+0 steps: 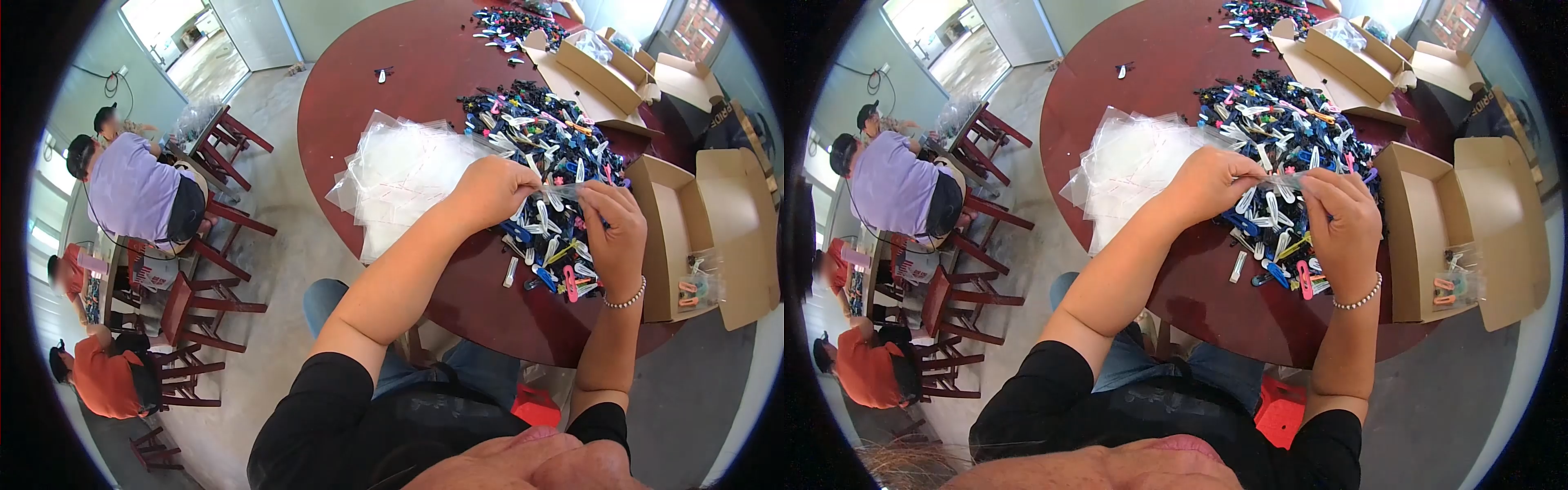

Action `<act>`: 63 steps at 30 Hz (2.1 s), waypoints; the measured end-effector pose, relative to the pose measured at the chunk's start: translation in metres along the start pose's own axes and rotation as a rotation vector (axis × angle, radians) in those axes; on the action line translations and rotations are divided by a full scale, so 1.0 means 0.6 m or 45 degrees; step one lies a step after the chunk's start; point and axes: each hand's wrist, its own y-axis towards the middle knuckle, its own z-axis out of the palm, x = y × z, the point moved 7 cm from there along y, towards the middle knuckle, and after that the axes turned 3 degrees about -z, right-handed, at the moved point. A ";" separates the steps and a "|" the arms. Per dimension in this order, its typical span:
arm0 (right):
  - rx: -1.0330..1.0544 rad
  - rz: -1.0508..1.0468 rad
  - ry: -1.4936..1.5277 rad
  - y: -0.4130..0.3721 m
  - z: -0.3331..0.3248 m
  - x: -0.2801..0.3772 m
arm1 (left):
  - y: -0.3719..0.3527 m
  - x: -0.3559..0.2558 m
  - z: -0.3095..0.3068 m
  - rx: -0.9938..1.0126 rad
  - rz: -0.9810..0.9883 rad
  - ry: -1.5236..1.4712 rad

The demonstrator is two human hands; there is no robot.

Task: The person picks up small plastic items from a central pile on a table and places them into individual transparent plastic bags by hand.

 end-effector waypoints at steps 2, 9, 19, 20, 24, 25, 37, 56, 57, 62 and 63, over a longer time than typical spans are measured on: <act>0.050 0.058 -0.005 -0.009 0.002 -0.005 | 0.000 -0.002 -0.001 -0.023 -0.005 0.069; 0.077 0.479 0.439 -0.022 0.032 -0.018 | -0.001 -0.012 -0.007 -0.117 0.074 0.124; 0.164 0.164 0.387 -0.012 0.033 -0.008 | -0.004 -0.020 -0.020 -0.098 0.201 0.013; 0.177 0.020 0.273 -0.009 0.034 0.003 | -0.004 -0.025 -0.022 -0.096 0.203 0.012; 0.224 -0.220 0.212 -0.009 0.042 0.029 | -0.007 -0.050 -0.018 0.051 0.291 -0.031; 0.232 -0.273 0.262 -0.007 0.043 0.036 | -0.007 -0.053 -0.016 0.093 0.283 -0.089; 0.133 -0.117 0.253 -0.007 0.046 0.032 | -0.004 -0.037 -0.004 0.091 0.248 -0.166; 0.154 0.657 0.902 -0.042 0.087 -0.014 | -0.011 -0.056 -0.016 -0.229 0.341 0.101; 0.152 0.673 0.825 -0.044 0.087 -0.020 | -0.011 -0.057 -0.014 -0.227 0.344 0.100; 0.013 0.602 0.687 -0.045 0.086 -0.036 | -0.009 -0.064 -0.008 -0.131 0.318 0.048; -0.052 0.466 0.581 -0.038 0.076 -0.029 | -0.010 -0.065 -0.007 -0.129 0.319 0.048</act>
